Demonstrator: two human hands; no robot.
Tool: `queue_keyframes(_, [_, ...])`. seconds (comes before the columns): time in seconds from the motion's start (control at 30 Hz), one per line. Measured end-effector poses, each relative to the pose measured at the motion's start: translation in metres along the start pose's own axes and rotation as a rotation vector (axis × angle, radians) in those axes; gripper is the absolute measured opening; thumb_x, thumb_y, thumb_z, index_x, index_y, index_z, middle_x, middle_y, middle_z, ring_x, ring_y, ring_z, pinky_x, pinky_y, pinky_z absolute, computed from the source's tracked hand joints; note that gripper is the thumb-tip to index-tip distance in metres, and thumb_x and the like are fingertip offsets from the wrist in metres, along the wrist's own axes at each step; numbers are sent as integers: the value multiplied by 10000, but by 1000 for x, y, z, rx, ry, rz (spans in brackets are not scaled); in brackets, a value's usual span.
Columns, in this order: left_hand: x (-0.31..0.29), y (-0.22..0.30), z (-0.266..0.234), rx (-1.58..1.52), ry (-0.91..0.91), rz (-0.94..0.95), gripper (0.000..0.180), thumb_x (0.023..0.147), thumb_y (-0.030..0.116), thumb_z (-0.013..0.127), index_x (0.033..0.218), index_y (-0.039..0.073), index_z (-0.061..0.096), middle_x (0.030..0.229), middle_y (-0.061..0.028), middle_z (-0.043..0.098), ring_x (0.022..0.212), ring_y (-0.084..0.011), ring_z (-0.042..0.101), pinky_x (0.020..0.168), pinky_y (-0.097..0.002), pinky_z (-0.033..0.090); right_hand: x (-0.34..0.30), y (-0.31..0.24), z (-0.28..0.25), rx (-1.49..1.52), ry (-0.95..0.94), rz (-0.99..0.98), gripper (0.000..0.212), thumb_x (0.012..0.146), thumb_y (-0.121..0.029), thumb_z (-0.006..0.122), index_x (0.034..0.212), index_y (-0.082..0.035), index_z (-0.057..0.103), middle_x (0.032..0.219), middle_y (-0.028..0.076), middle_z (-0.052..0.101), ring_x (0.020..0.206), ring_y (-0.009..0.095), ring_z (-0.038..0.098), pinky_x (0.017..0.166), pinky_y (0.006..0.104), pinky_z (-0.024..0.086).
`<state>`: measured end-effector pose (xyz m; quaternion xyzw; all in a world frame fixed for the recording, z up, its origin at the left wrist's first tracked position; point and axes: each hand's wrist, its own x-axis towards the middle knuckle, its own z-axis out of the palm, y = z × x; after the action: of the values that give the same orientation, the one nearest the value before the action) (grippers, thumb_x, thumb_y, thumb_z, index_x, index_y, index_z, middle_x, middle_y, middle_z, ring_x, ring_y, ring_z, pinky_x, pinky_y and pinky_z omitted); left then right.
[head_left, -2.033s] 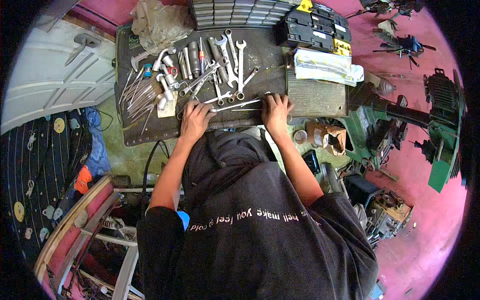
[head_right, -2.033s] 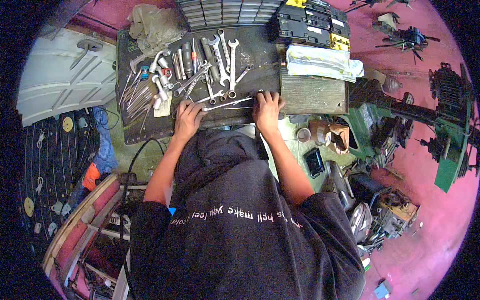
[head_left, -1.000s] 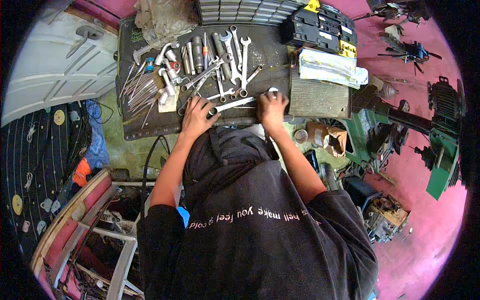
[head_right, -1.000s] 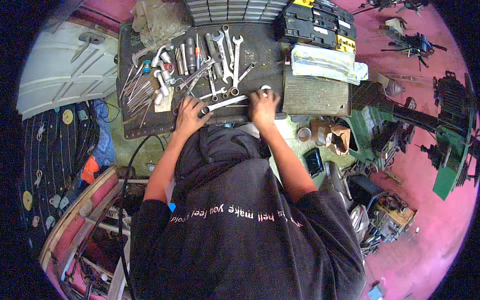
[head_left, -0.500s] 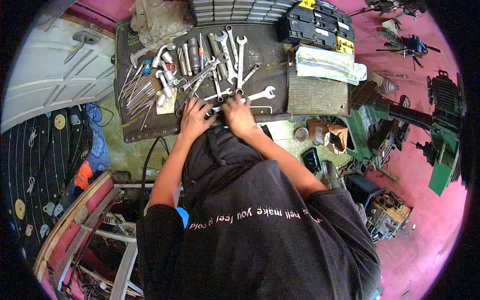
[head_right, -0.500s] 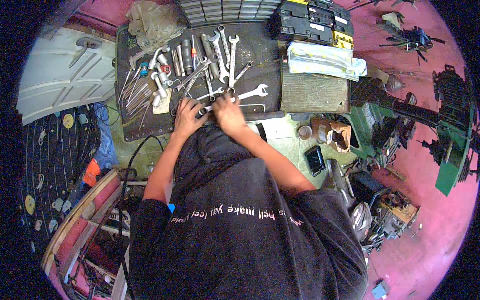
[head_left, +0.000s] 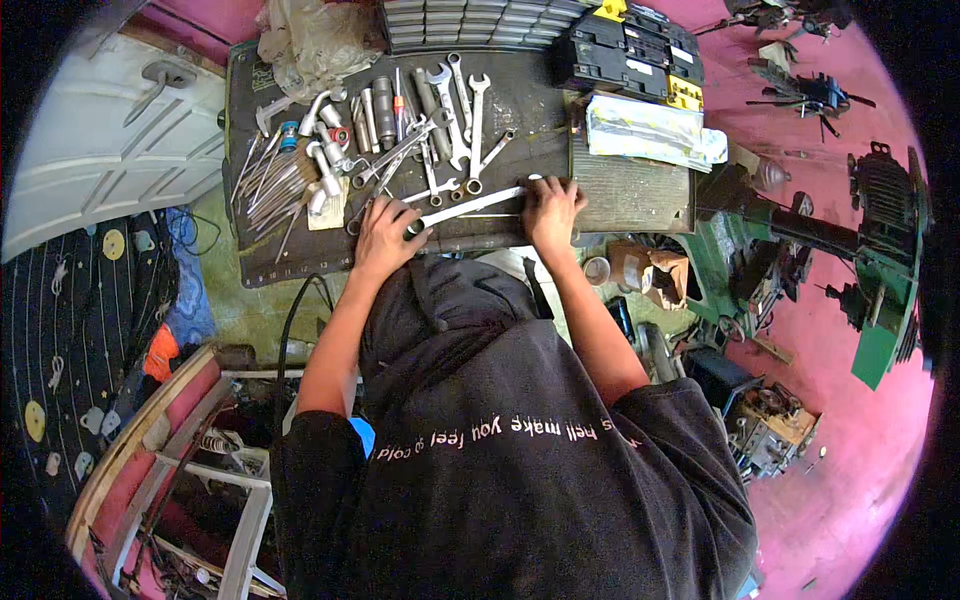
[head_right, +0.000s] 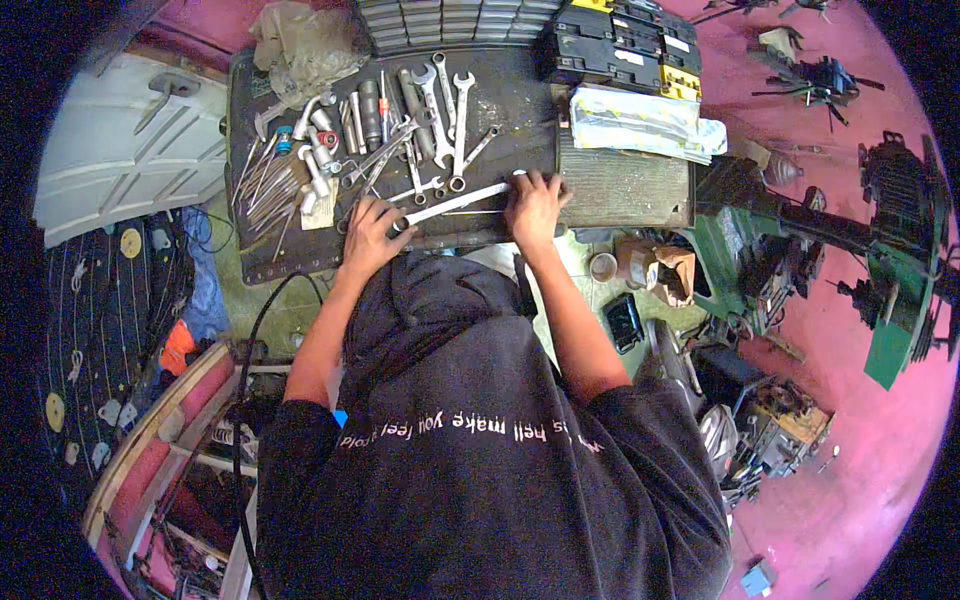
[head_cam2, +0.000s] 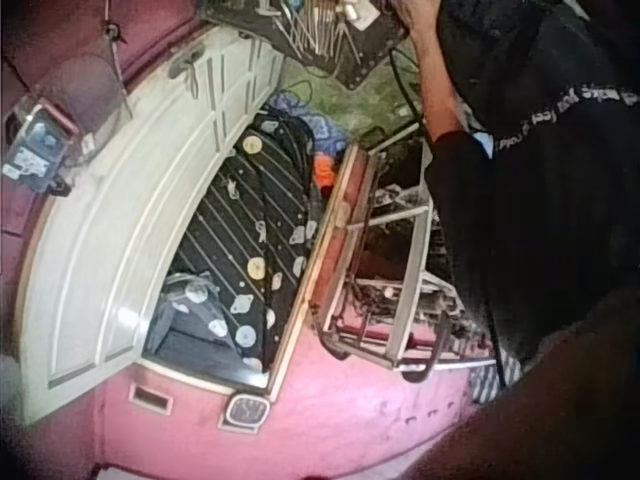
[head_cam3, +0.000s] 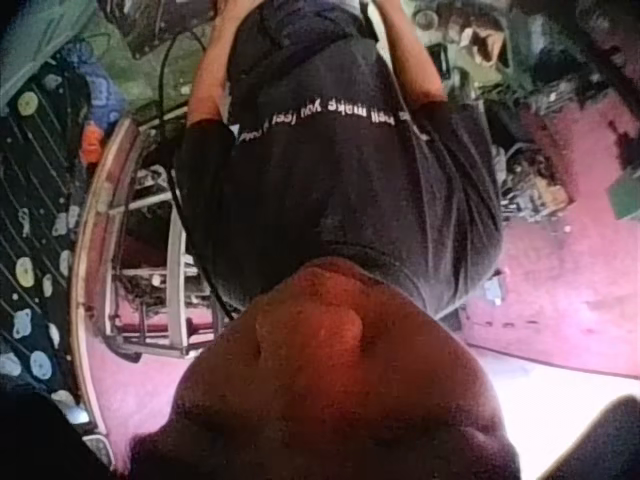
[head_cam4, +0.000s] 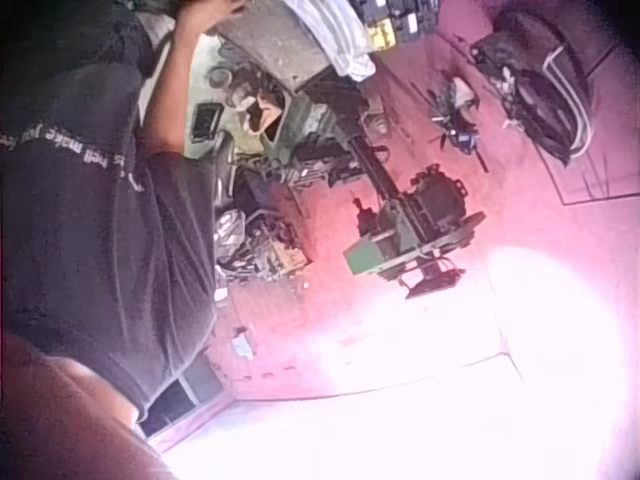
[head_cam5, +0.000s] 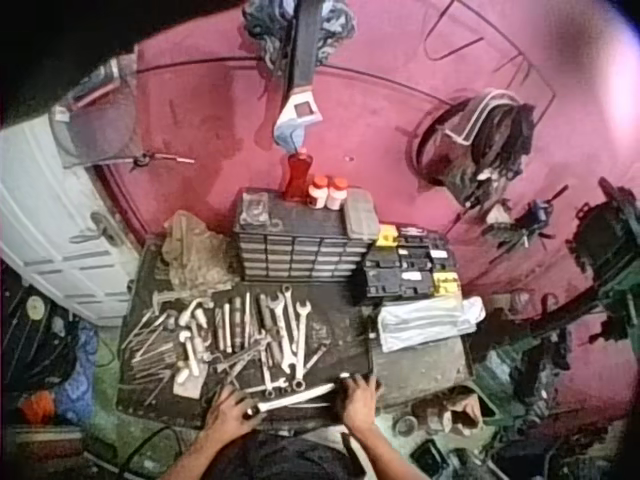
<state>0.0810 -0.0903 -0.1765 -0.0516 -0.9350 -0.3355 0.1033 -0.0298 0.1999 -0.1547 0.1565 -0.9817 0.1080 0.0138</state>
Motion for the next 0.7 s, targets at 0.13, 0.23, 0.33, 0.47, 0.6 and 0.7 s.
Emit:
queue_keyframes(0.13, [2, 1, -2, 11, 3, 20, 305, 756, 234, 870, 966, 48, 750, 1006, -93, 669, 1030, -318, 597, 957, -464, 499, 15, 18, -2, -27, 63, 82, 225, 863, -170, 690, 1075, -94, 701, 1144, 126, 665, 1125, 407, 536, 1033, 629, 353])
queue_keyframes(0.23, [2, 1, -2, 15, 23, 36, 300, 746, 212, 868, 965, 49, 745, 1011, -97, 673, 1032, -320, 598, 952, -461, 501, 23, 23, -4, 34, 124, 106, 196, 911, -178, 668, 1085, -94, 697, 1164, 129, 662, 1138, 409, 531, 1023, 646, 355])
queue_keyframes(0.33, [2, 3, -5, -10, 90, 87, 295, 711, 152, 865, 950, 43, 731, 996, -97, 671, 1024, -320, 606, 937, -454, 506, 25, 11, -9, 53, 91, 5, 301, 907, -182, 690, 1202, -123, 682, 1242, 126, 620, 1174, 413, 514, 1028, 652, 358])
queue_keyframes(0.47, [18, 24, -25, -1, 102, 112, 284, 688, 125, 859, 925, 42, 726, 961, -92, 666, 993, -315, 612, 904, -447, 513, 20, -10, -20, 68, 8, -178, 410, 864, -162, 730, 1269, -145, 670, 1310, 126, 594, 1231, 440, 489, 1054, 650, 365])
queue_keyframes(0.6, [39, 52, -49, -6, 178, 183, 287, 672, 112, 863, 914, 41, 725, 940, -79, 671, 965, -307, 613, 860, -447, 513, 6, -26, -39, 138, -113, -374, 354, 876, -219, 742, 1221, -157, 695, 1194, 110, 623, 1204, 409, 514, 1052, 620, 359])
queue_keyframes(0.7, [54, 74, -62, -27, 175, 201, 303, 656, 95, 866, 917, 39, 724, 932, -77, 677, 960, -304, 619, 853, -443, 517, -1, -28, -41, 161, -116, -356, 304, 896, -209, 712, 1195, -150, 702, 1112, 100, 636, 1187, 391, 531, 1055, 609, 352])
